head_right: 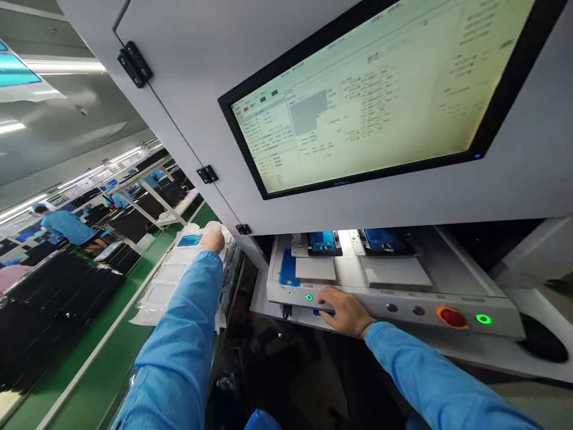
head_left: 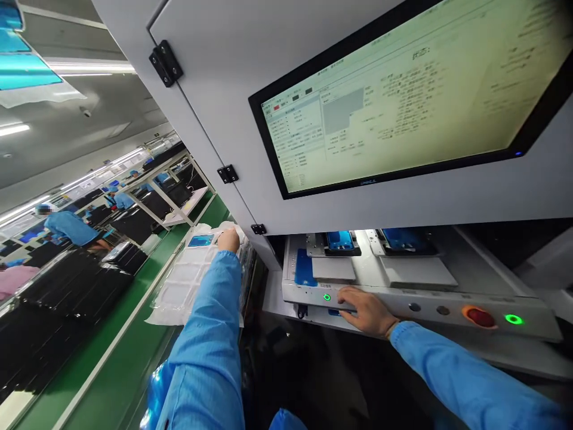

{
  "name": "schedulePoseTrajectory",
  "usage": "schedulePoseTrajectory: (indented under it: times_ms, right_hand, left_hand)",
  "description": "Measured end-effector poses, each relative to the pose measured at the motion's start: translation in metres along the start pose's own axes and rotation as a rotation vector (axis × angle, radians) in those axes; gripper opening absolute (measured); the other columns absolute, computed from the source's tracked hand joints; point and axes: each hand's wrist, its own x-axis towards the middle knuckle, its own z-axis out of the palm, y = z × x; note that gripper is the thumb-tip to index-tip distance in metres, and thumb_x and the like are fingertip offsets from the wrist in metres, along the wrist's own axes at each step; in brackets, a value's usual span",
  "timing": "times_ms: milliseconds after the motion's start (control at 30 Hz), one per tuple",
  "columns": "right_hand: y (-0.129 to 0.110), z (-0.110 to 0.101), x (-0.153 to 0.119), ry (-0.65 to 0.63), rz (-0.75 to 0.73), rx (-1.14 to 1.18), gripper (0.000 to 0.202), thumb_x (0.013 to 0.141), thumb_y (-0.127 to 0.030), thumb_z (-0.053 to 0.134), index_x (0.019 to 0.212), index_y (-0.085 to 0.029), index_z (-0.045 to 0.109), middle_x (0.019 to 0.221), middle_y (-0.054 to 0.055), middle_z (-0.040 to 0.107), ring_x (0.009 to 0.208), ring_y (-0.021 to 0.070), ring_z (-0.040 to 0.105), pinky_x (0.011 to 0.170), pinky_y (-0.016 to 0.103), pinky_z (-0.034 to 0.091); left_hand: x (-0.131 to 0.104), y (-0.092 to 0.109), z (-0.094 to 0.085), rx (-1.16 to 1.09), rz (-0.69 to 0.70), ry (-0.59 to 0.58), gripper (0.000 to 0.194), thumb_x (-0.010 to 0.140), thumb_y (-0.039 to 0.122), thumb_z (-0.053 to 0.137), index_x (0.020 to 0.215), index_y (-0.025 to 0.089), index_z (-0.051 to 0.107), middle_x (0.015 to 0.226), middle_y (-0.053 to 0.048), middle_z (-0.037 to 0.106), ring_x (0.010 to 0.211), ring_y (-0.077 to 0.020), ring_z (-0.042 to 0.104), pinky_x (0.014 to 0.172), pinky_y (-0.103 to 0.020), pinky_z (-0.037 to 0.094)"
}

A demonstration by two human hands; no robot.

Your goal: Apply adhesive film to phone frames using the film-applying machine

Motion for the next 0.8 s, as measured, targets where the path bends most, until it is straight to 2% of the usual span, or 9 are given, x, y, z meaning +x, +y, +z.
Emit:
schedulePoseTrajectory:
  times_ms: [133,200,300,367,500,567,667,733,800]
  right_hand:
    - [-0.001,0.002,0.001,0.005,0.007,0.008,0.013,0.088,-0.032,0.067,0.098,-0.024,0.068,0.108,0.009,0.077,0.105,0.0286,0.073,0.098,0.048,0.061]
    - [-0.003,0.001,0.003,0.009,0.009,0.021,0.012,0.087,-0.032,0.066,0.096,-0.024,0.068,0.106,0.009,0.077,0.103,0.0288,0.073,0.097,0.048,0.061]
    - [-0.005,-0.001,0.005,0.017,0.021,0.044,0.013,0.086,-0.032,0.066,0.095,-0.023,0.068,0.103,0.010,0.076,0.099,0.0293,0.072,0.095,0.049,0.060]
    - [-0.008,-0.003,0.008,0.019,0.032,0.057,0.014,0.084,-0.032,0.067,0.093,-0.023,0.069,0.101,0.010,0.076,0.098,0.0297,0.071,0.096,0.050,0.060]
    - [-0.018,-0.005,0.010,0.014,0.054,0.099,0.018,0.079,-0.033,0.070,0.094,-0.023,0.072,0.105,0.010,0.078,0.104,0.0298,0.072,0.102,0.049,0.059]
    - [-0.024,-0.006,0.008,0.021,0.089,0.125,0.025,0.078,-0.035,0.070,0.100,-0.024,0.076,0.108,0.008,0.080,0.106,0.0281,0.074,0.103,0.046,0.060]
    - [-0.026,-0.019,0.003,0.096,0.217,0.123,0.033,0.084,-0.041,0.065,0.111,-0.026,0.077,0.105,0.005,0.083,0.088,0.0238,0.076,0.088,0.040,0.066]
    - [-0.018,-0.041,0.004,0.208,0.331,0.073,0.033,0.088,-0.043,0.063,0.111,-0.025,0.077,0.107,0.007,0.083,0.083,0.0240,0.075,0.082,0.041,0.066]
    - [-0.001,-0.076,0.011,0.366,0.457,-0.010,0.035,0.090,-0.042,0.062,0.114,-0.021,0.076,0.118,0.013,0.081,0.099,0.0295,0.075,0.094,0.046,0.063]
  left_hand:
    - [-0.034,-0.031,-0.015,0.044,-0.055,-0.003,0.028,0.106,0.024,0.064,0.131,0.015,0.072,0.126,-0.014,0.076,0.121,-0.0283,0.072,0.110,-0.048,0.055]
    - [-0.060,-0.049,-0.019,0.043,-0.101,0.025,0.038,0.102,0.013,0.058,0.138,0.016,0.071,0.124,-0.018,0.078,0.120,-0.0309,0.073,0.107,-0.044,0.052]
    - [-0.106,-0.076,-0.018,0.003,-0.196,0.082,0.053,0.097,0.011,0.055,0.148,0.019,0.065,0.120,-0.021,0.079,0.116,-0.0364,0.075,0.100,-0.044,0.052]
    - [-0.138,-0.092,-0.013,-0.056,-0.256,0.121,0.046,0.097,0.015,0.054,0.140,0.017,0.070,0.116,-0.023,0.080,0.113,-0.0392,0.075,0.098,-0.046,0.052]
    - [-0.198,-0.109,0.002,-0.255,-0.363,0.228,0.026,0.097,0.022,0.054,0.104,0.016,0.078,0.107,-0.022,0.080,0.111,-0.0405,0.075,0.099,-0.047,0.053]
    - [-0.226,-0.111,0.012,-0.394,-0.403,0.298,0.023,0.096,0.027,0.054,0.097,0.019,0.075,0.102,-0.017,0.081,0.107,-0.0380,0.076,0.097,-0.045,0.056]
    - [-0.267,-0.107,0.027,-0.696,-0.421,0.391,0.025,0.094,0.038,0.055,0.097,0.022,0.073,0.098,-0.008,0.081,0.096,-0.0298,0.078,0.088,-0.039,0.061]
    - [-0.291,-0.101,0.037,-1.114,-0.432,0.444,0.026,0.086,0.045,0.067,0.098,0.023,0.074,0.095,-0.003,0.082,0.089,-0.0246,0.078,0.084,-0.035,0.063]
    - [-0.310,-0.094,0.046,-1.527,-0.446,0.443,0.032,0.073,0.043,0.083,0.097,0.023,0.076,0.093,-0.001,0.082,0.085,-0.0215,0.077,0.081,-0.032,0.063]
